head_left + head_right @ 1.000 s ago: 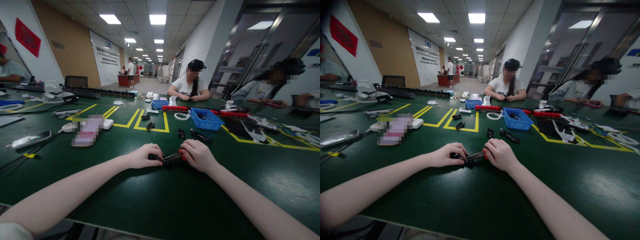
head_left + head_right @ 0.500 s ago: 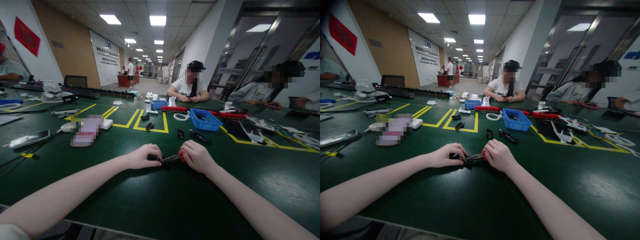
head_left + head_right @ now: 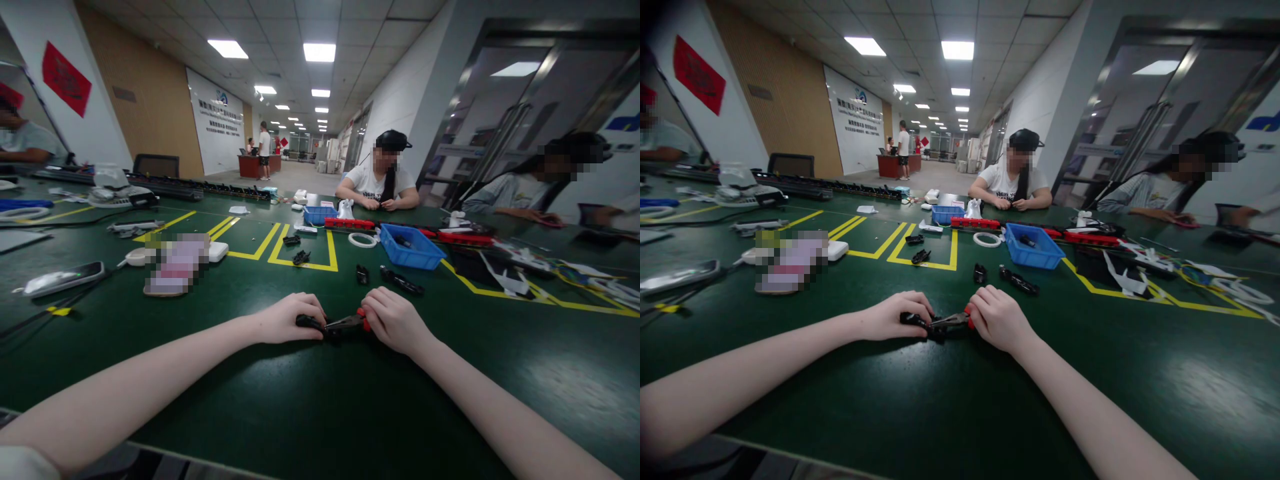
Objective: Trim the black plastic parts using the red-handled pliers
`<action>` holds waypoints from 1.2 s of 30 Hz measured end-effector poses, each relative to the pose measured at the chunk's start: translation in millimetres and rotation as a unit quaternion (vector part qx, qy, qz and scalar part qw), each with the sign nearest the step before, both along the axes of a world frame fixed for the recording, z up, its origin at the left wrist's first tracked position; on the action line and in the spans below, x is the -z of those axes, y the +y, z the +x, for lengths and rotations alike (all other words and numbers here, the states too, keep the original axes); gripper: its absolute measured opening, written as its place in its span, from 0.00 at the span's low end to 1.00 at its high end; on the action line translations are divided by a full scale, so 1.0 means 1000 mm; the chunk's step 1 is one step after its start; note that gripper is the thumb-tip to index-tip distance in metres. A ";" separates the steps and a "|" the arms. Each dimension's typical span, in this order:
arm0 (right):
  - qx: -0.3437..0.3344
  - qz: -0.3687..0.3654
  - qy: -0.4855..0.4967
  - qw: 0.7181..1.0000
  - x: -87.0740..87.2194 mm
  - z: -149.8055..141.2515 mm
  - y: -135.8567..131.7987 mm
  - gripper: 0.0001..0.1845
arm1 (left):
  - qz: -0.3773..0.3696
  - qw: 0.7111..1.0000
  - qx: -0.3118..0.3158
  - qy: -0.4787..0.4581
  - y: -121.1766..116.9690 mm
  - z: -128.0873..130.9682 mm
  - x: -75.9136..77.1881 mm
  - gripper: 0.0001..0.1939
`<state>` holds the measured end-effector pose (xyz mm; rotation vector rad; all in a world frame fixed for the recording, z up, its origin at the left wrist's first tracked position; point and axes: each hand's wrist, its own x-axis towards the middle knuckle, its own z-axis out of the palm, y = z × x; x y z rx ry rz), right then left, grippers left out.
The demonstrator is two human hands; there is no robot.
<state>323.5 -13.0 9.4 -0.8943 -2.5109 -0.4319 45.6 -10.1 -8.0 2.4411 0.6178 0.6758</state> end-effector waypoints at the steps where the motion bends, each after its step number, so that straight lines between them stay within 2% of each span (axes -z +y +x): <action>1: 0.000 0.000 -0.001 1.000 0.000 0.000 0.000 0.15 | 0.001 1.000 -0.002 0.001 0.000 0.000 0.000 0.08; 24: 0.002 0.004 -0.003 1.000 0.000 0.000 0.001 0.14 | 0.001 1.000 -0.009 0.006 0.001 0.000 0.000 0.09; 36: -0.018 0.014 0.004 1.000 -0.001 0.004 0.007 0.13 | 0.016 1.000 -0.006 0.004 0.003 -0.001 0.000 0.09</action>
